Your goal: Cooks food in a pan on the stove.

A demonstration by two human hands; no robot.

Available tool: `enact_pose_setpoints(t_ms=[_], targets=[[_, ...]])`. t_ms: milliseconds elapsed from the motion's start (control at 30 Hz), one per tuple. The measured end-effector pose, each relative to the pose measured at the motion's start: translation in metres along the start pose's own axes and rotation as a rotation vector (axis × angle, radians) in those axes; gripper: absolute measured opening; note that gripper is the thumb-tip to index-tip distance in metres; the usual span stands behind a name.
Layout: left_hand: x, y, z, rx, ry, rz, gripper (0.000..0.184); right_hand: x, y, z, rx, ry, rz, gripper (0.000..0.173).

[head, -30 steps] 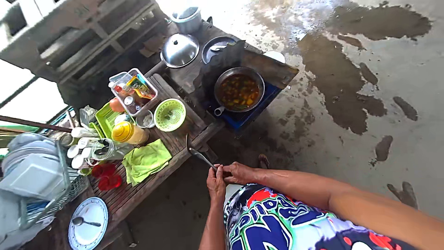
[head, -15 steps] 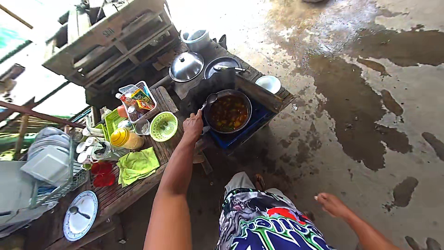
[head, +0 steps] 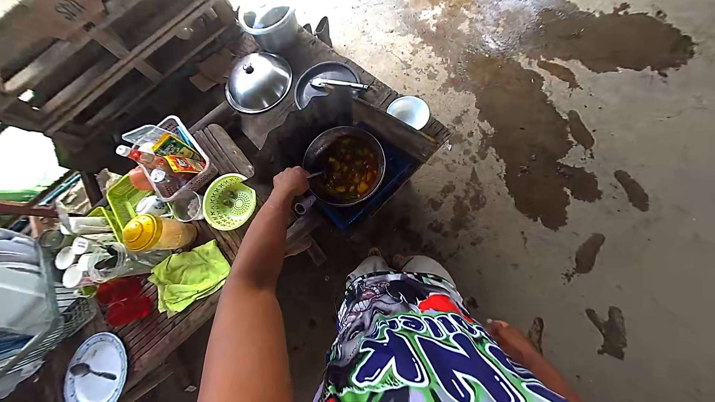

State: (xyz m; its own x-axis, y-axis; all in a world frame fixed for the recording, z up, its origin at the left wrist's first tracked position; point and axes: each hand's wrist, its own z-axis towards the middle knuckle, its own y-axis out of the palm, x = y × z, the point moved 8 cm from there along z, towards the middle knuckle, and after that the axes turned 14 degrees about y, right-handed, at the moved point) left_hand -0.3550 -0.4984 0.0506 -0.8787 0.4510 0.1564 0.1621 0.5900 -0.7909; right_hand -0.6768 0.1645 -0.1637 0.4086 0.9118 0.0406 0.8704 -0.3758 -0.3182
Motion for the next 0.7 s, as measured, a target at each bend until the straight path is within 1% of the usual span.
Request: enact_pose_setpoints(t_ms=[100, 200, 267, 333, 400, 500, 633, 700], targets=[[0.002, 0.009, 0.012, 0.010, 0.059, -0.048, 0.030, -0.038, 0.006, -0.005, 0.007, -0.068, 0.059, 0.045], [0.004, 0.015, 0.012, 0.021, 0.102, -0.102, 0.035, -0.079, 0.009, -0.021, 0.024, -0.143, 0.065, 0.045], [0.003, 0.011, 0.006, 0.049, 0.103, -0.095, 0.036, -0.101, 0.009, -0.029, 0.027, -0.183, 0.065, 0.044], [0.003, 0.003, -0.005, 0.082, 0.103, -0.065, 0.039, -0.114, 0.007, -0.032, 0.029, -0.201, 0.067, 0.043], [0.007, -0.007, -0.020, 0.125, 0.103, -0.012, 0.043, -0.119, 0.003, -0.032, 0.033, -0.197, 0.064, 0.043], [0.017, -0.013, -0.040, 0.186, 0.137, 0.079, 0.048, -0.113, -0.003, -0.022, 0.032, -0.170, 0.033, 0.044], [0.029, -0.012, -0.061, 0.263, 0.191, 0.147, 0.048, -0.099, -0.009, -0.009, 0.030, -0.128, 0.021, 0.043], [0.039, -0.010, -0.073, 0.255, 0.201, 0.141, 0.048, -0.094, -0.009, -0.005, 0.029, -0.117, 0.019, 0.043]])
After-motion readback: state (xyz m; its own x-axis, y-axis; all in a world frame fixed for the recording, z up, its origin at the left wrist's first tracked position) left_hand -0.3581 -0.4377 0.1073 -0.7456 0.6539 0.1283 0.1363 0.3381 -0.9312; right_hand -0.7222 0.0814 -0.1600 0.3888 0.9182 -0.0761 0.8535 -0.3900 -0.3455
